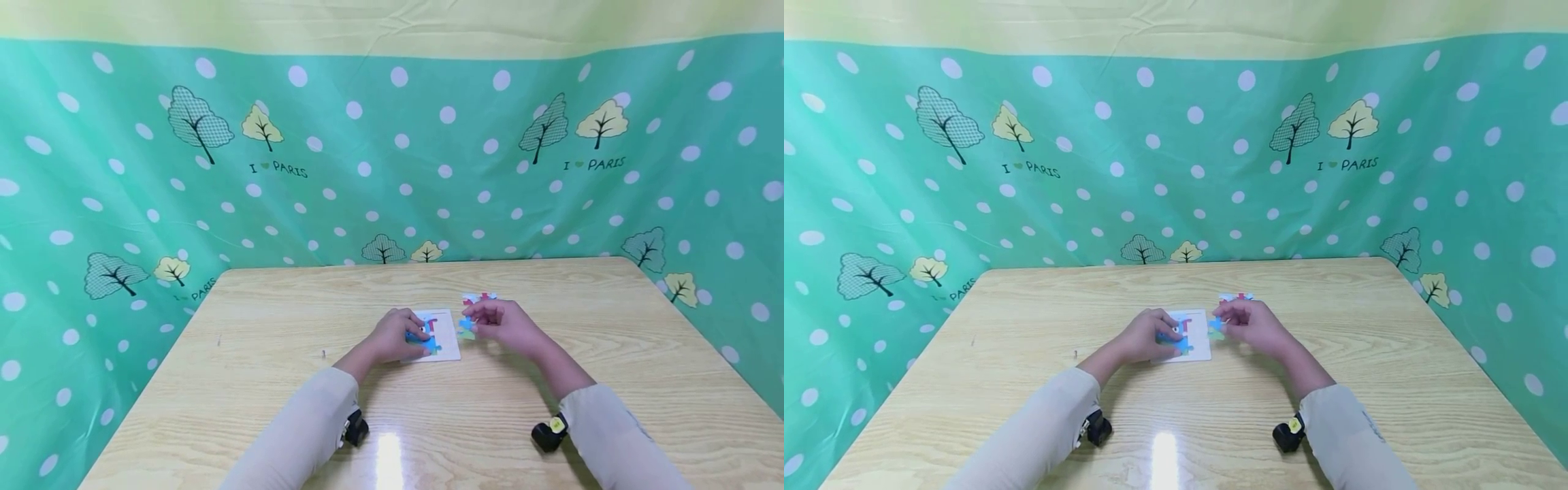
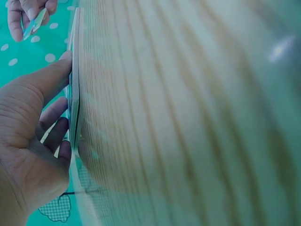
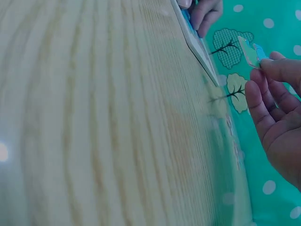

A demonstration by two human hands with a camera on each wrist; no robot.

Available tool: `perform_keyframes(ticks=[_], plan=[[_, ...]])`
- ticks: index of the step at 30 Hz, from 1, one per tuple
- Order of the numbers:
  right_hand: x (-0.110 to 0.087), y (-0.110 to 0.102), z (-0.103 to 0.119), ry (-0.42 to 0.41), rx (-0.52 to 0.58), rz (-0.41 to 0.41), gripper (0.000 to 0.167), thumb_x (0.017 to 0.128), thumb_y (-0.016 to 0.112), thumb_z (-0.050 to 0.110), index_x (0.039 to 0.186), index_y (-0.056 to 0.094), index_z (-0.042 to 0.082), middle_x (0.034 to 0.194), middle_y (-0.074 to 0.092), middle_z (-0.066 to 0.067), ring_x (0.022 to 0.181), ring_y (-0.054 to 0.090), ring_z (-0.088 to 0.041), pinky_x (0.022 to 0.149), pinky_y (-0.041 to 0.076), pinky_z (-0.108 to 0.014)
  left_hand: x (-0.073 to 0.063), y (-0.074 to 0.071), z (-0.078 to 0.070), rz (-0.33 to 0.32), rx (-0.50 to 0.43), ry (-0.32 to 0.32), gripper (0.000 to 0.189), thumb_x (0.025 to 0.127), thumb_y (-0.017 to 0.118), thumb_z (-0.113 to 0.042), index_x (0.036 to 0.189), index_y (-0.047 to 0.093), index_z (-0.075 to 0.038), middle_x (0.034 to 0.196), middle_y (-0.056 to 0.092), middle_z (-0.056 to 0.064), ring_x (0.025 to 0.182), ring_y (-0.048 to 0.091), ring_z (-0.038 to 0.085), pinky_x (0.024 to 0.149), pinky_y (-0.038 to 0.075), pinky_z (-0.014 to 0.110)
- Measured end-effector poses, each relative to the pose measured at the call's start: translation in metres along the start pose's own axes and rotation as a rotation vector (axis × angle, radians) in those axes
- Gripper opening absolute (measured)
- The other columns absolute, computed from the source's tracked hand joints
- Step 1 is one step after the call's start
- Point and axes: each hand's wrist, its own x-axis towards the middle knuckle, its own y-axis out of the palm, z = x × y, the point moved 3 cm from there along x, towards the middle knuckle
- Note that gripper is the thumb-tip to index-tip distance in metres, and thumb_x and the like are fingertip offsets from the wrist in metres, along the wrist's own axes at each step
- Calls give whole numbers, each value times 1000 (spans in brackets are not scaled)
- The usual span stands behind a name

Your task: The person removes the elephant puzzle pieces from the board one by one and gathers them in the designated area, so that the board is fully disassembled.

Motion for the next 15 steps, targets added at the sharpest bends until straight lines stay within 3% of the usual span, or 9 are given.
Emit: perform_keyframes(ticks=[5,15], plan=[[-4,-7,-2,46,-15,-40,32,89,70,7,121,67,4,101,64,-10,91,57,-26,72,53,-28,-1,0,0,-2,0,-5,22,80,82,-27,101,79,-20,118,60,-6,111,46,16,99,39,34],[-10,-20,0,36,-22,-72,32,89,69,6,121,68,7,110,65,-10,97,58,-26,78,54,-29,0,1,1,-7,-2,-20,22,81,82,-29,100,79,-21,118,60,-7,111,45,15,97,40,34]])
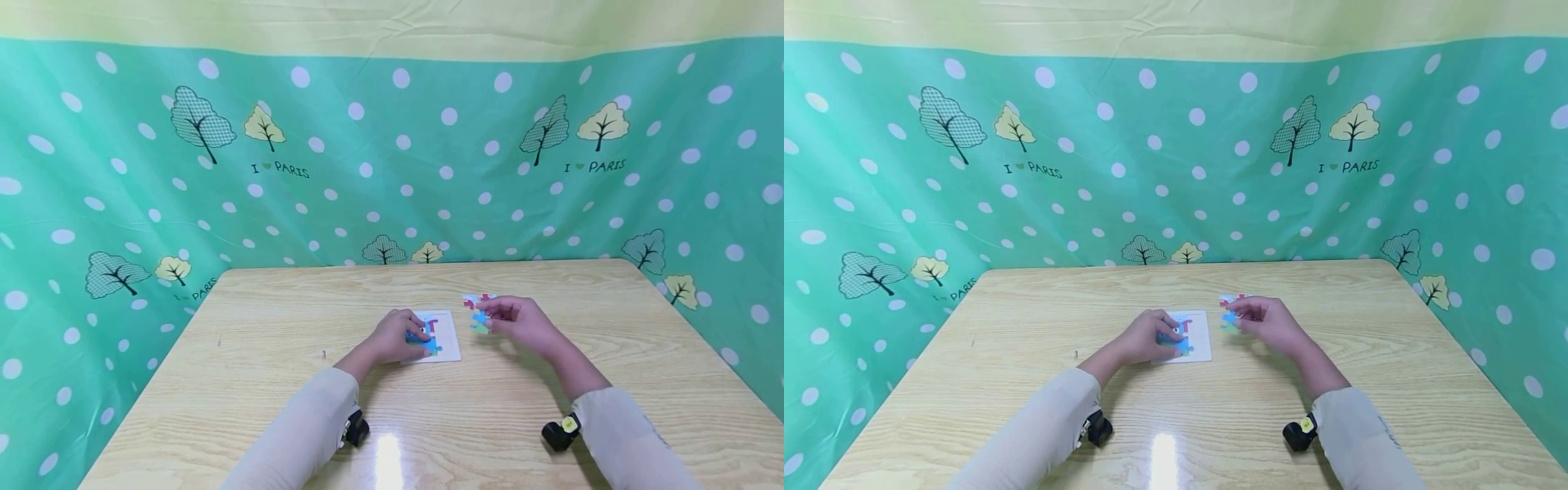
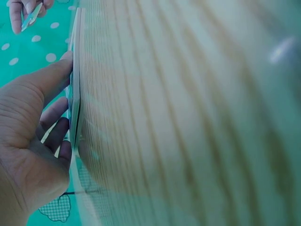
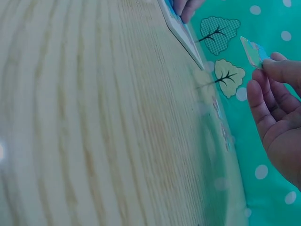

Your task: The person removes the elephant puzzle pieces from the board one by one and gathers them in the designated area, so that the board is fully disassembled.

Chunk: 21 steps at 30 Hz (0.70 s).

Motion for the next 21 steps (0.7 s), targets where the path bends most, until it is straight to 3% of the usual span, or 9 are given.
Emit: perform_keyframes(ticks=[7,12,21], plan=[[-2,-7,-4,-31,1,-18,32,90,66,2,122,65,1,110,65,-14,95,59,-25,78,55,-32,0,0,0,0,1,6,22,80,82,-29,100,79,-21,117,60,-7,110,46,15,96,40,33],[-3,-13,-7,-36,-13,-26,31,93,65,6,124,65,2,110,67,-13,92,63,-24,80,56,-39,1,0,1,2,-3,7,22,80,82,-28,101,79,-20,118,61,-6,111,46,15,97,40,33],[-5,-26,-11,-26,-8,-52,31,94,65,10,124,65,3,112,66,-13,92,62,-23,82,55,-40,1,0,0,4,-6,-1,23,80,82,-28,101,79,-20,118,61,-6,111,46,15,98,40,33]])
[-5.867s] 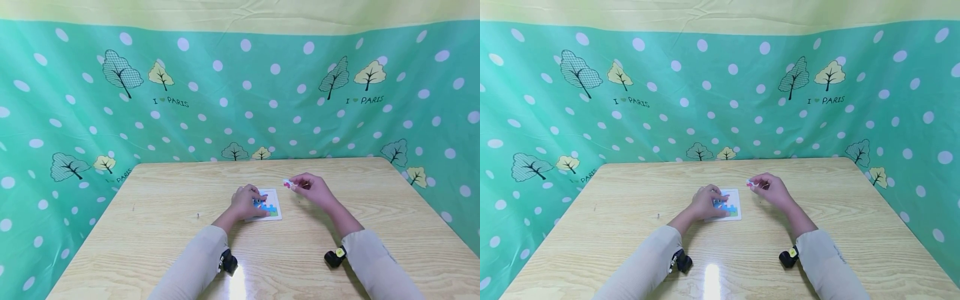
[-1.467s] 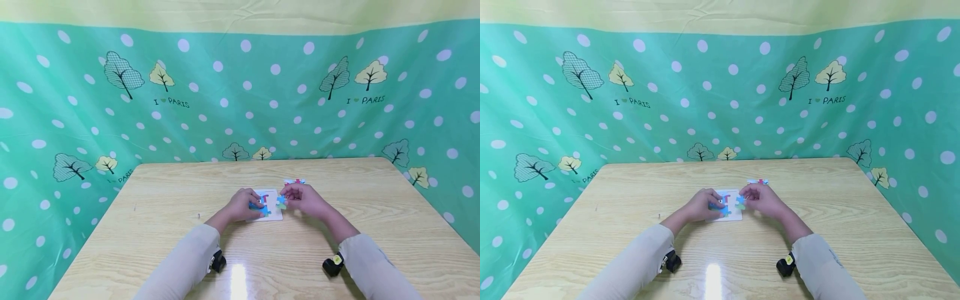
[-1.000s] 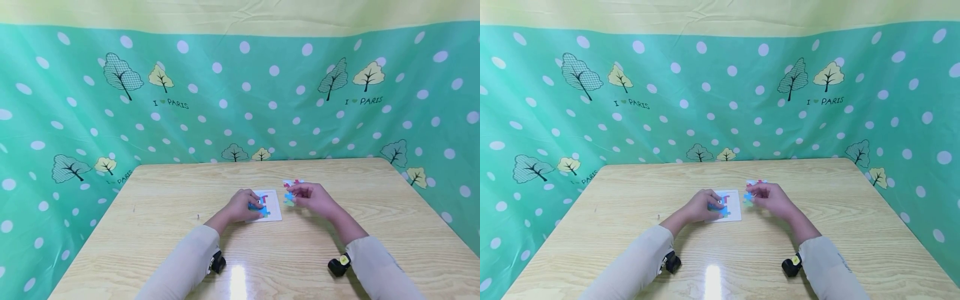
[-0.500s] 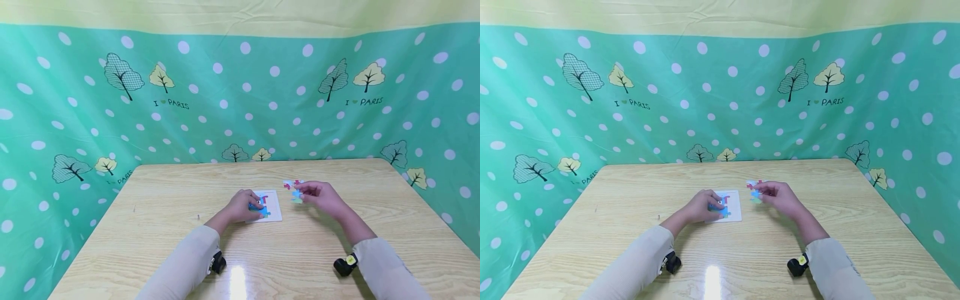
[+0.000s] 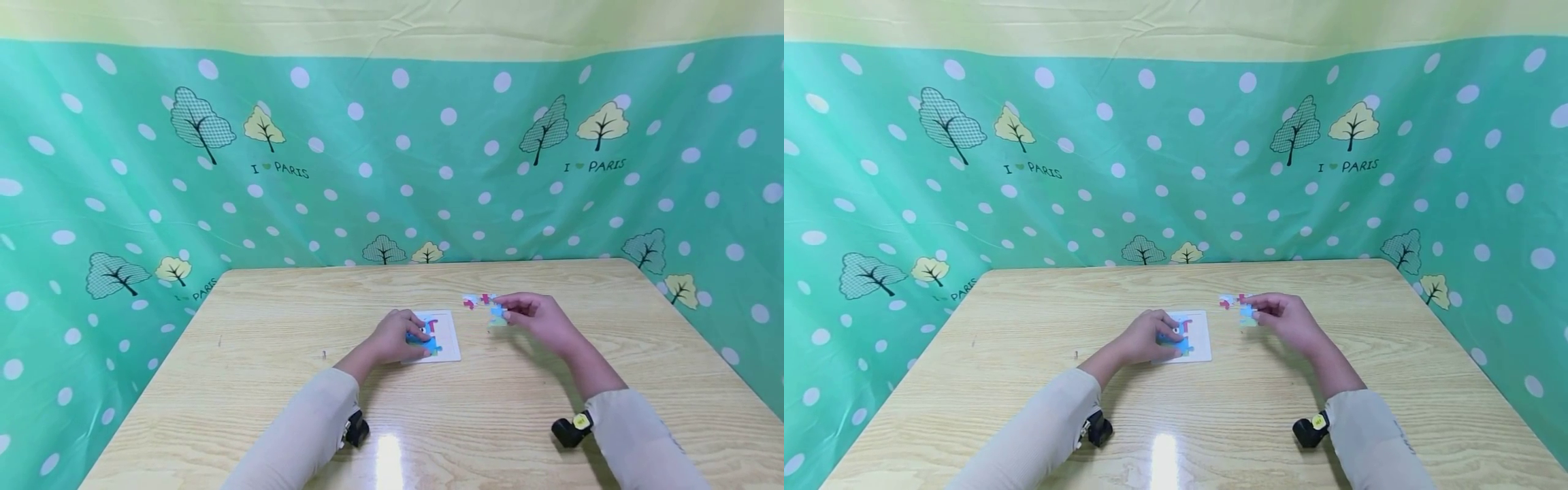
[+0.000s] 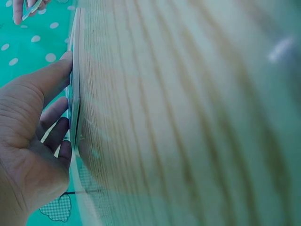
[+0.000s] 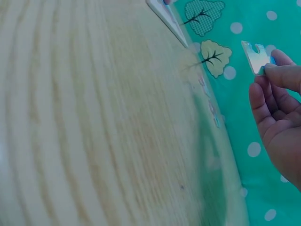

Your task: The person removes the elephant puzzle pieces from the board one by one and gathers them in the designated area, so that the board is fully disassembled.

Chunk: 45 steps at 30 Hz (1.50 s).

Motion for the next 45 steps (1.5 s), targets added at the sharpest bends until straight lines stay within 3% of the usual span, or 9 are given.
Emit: perform_keyframes(ticks=[7,14,25,35,39,45], plan=[[1,-11,-3,18,-15,-26,30,96,62,8,125,63,3,110,65,-14,91,62,-25,81,55,-41,0,0,-1,4,2,-3,23,80,82,-28,101,78,-20,119,61,-6,111,46,15,97,40,33],[0,-21,-6,63,66,-24,35,96,59,4,130,57,-2,120,58,-22,95,62,-36,82,56,-44,-1,-1,-2,5,-8,-8,23,80,82,-28,101,78,-20,120,61,-5,111,46,15,98,40,34],[2,-35,-16,76,96,-59,39,97,61,8,133,54,-4,124,56,-22,97,64,-29,87,54,-43,-1,-1,-1,6,-11,-6,23,80,82,-29,101,78,-21,120,61,-6,112,46,15,97,41,34],[13,-42,-32,119,143,-164,39,92,69,13,124,60,-8,107,67,-6,85,69,-16,84,55,-35,-1,-2,0,5,-10,-2,23,80,82,-27,101,79,-20,120,61,-5,112,46,16,98,40,34],[16,-42,-37,118,107,-180,41,90,71,14,125,60,-4,107,66,-8,89,63,-11,84,55,-30,-1,-2,-1,4,-18,-4,22,80,82,-27,101,79,-20,120,61,-5,112,46,16,98,41,34],[20,-39,-44,156,82,-184,45,87,73,10,129,58,0,114,61,-13,95,59,-12,81,51,-19,-1,-2,-1,7,-22,2,23,80,82,-28,101,79,-20,120,61,-4,113,47,17,100,40,35]])
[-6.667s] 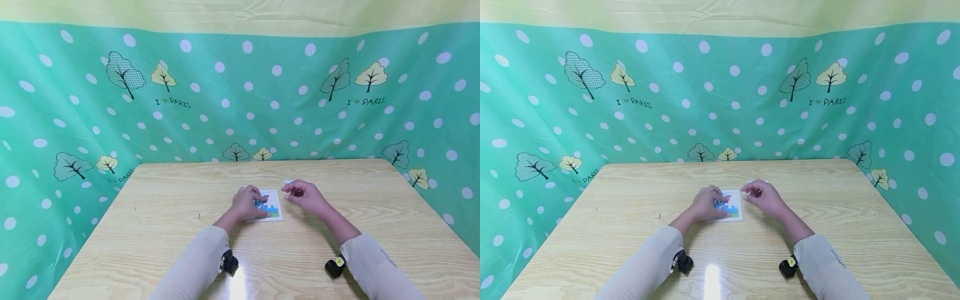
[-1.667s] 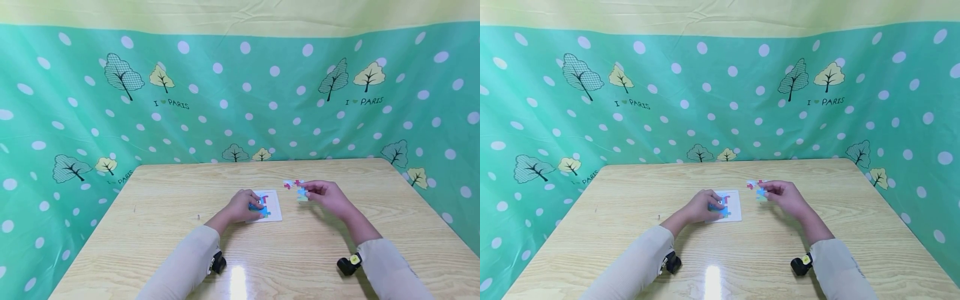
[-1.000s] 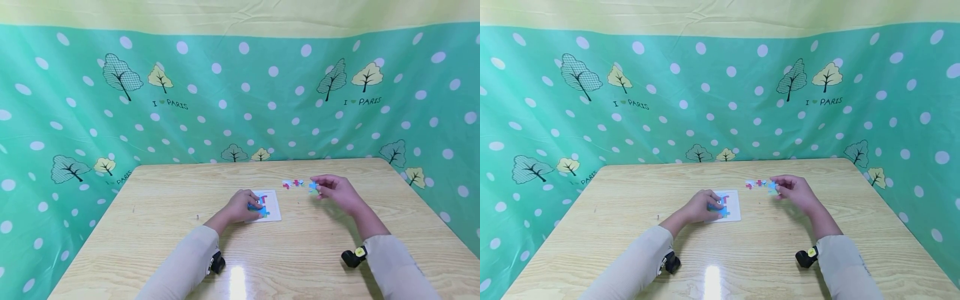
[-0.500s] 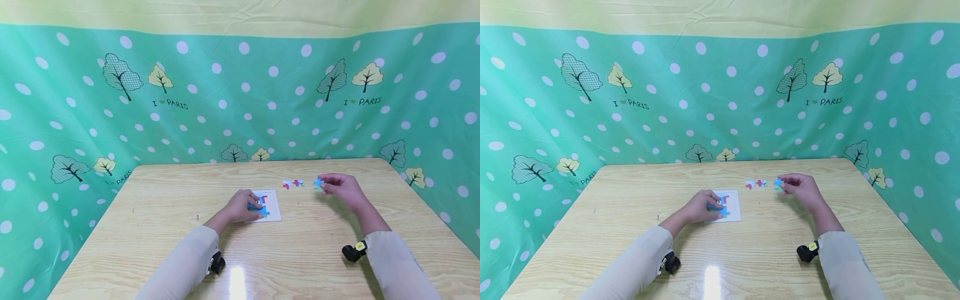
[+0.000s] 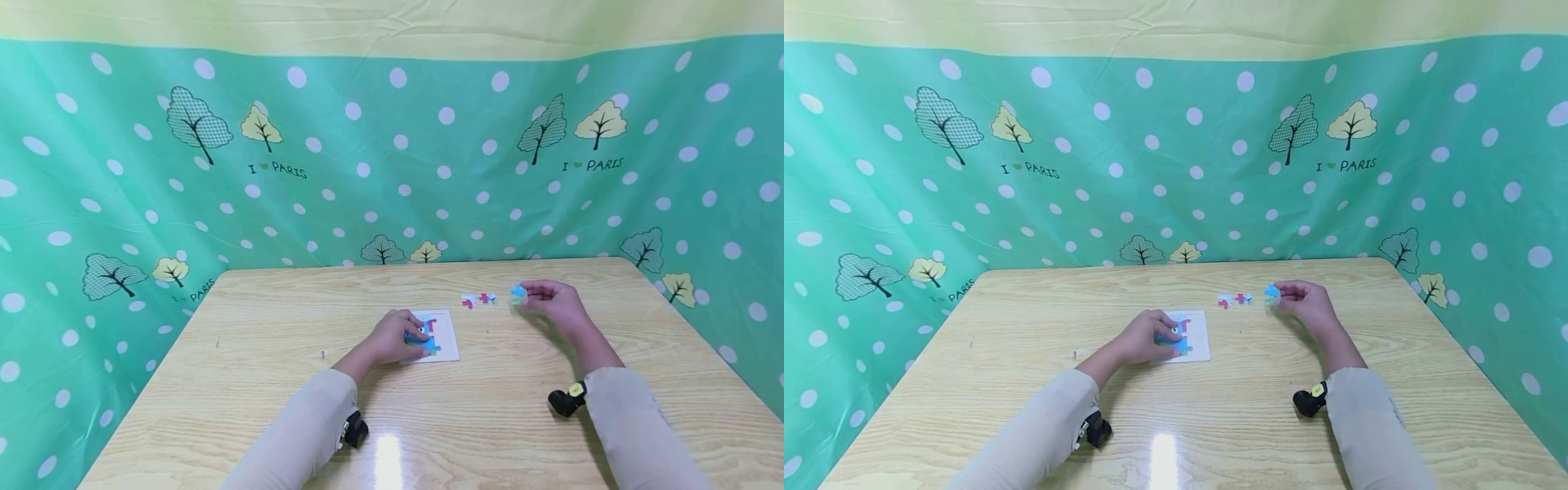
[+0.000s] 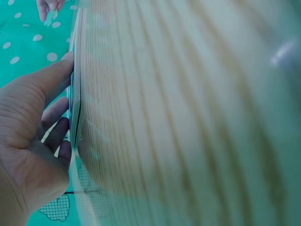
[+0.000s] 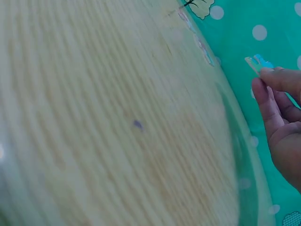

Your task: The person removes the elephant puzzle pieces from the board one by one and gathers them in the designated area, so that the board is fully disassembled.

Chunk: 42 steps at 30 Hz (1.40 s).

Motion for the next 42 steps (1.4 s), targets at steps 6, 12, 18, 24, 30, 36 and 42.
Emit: perform_keyframes(ticks=[6,12,18,24,30,36,42], plan=[[7,3,-4,39,-42,1,47,86,72,6,131,57,2,120,59,-17,100,57,-16,81,50,-16,-1,0,-1,-2,2,4,24,80,82,-28,102,78,-19,121,61,-3,114,47,18,100,40,36],[14,4,-7,52,-105,3,46,86,72,4,130,58,0,121,59,-19,102,56,-19,78,50,-14,-1,0,-2,-5,11,19,25,81,82,-27,103,78,-18,121,61,-3,113,47,18,98,40,36],[19,6,-13,68,-161,-7,45,85,72,3,128,59,-2,119,60,-21,104,56,-27,78,50,-16,-1,0,-1,-3,19,21,25,81,81,-27,104,78,-19,121,61,-3,114,47,18,99,40,35],[26,8,-17,43,-261,-13,43,87,71,6,128,60,-2,116,61,-20,105,56,-30,87,50,-33,-1,-1,-1,2,20,7,25,81,81,-28,104,78,-19,122,60,-4,116,46,18,102,39,36],[32,8,-17,12,-357,38,40,90,69,7,128,60,-3,111,60,-19,101,54,-30,87,48,-38,0,-1,-1,3,21,19,25,81,82,-28,103,78,-19,122,61,-3,116,47,19,102,38,36],[34,10,-16,1,-386,74,40,92,66,9,128,59,-5,112,60,-21,99,52,-31,84,46,-38,0,-1,0,2,16,17,24,80,82,-28,102,78,-18,121,61,-3,117,47,20,103,38,38],[33,11,-19,33,-370,61,41,94,64,10,132,57,-4,116,58,-21,101,51,-30,86,45,-39,1,0,1,-2,16,15,25,80,82,-28,103,78,-19,121,61,-4,116,47,18,103,38,36]])
